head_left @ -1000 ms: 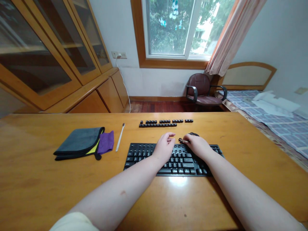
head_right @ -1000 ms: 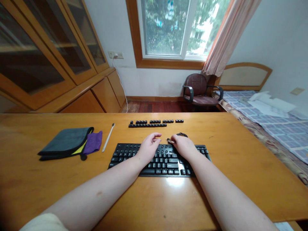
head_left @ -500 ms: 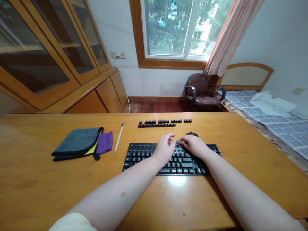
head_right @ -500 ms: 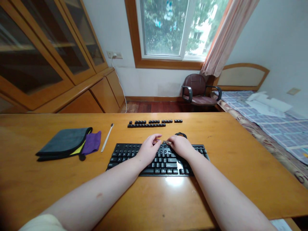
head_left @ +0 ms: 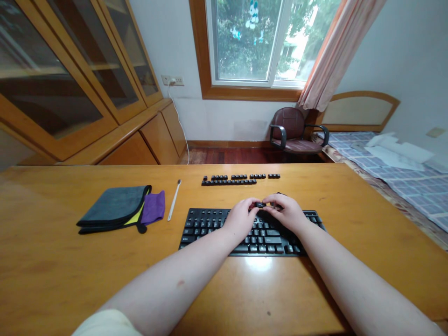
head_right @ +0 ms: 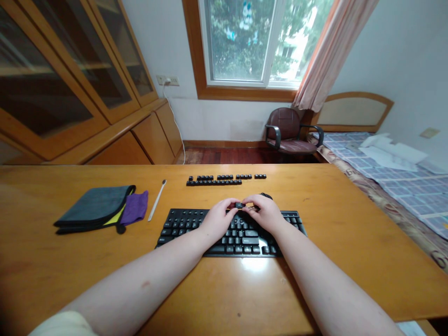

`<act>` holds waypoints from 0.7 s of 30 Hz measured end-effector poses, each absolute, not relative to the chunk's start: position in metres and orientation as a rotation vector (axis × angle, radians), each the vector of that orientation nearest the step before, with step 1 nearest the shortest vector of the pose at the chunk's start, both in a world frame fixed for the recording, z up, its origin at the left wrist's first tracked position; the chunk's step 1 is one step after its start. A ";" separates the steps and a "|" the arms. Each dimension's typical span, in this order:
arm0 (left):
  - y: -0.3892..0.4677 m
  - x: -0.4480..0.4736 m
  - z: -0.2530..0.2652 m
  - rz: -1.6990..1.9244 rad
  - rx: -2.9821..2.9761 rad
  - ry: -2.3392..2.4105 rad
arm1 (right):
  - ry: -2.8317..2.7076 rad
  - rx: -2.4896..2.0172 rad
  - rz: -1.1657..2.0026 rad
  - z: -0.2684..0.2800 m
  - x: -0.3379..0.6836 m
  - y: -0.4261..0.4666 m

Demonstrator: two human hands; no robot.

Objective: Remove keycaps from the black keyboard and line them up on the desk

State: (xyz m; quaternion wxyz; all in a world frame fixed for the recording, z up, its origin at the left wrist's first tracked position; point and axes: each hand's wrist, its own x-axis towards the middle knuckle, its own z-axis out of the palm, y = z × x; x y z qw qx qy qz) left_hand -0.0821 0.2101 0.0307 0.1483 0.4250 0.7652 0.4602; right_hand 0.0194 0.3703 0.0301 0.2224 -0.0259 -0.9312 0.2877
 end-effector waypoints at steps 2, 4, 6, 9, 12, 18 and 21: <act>0.211 -0.082 0.031 1.334 1.224 2.187 | -2.577 -0.027 0.779 0.029 0.020 0.371; 0.211 -0.081 0.030 1.344 1.204 2.193 | -2.582 0.004 0.784 0.029 0.020 0.370; 0.210 -0.079 0.029 1.361 1.166 2.239 | -2.551 -0.047 0.808 0.031 0.020 0.369; 0.209 -0.077 0.028 1.360 1.139 2.295 | -2.421 -0.334 0.861 0.047 0.017 0.370; 0.208 -0.077 0.028 1.339 1.162 2.295 | -2.344 -0.472 0.867 0.076 0.002 0.380; 0.208 -0.077 0.029 1.301 1.169 2.292 | -2.433 -0.516 0.689 0.087 -0.053 0.426; 0.207 -0.077 0.029 1.299 1.170 2.289 | -2.528 -0.633 0.734 0.057 -0.069 0.442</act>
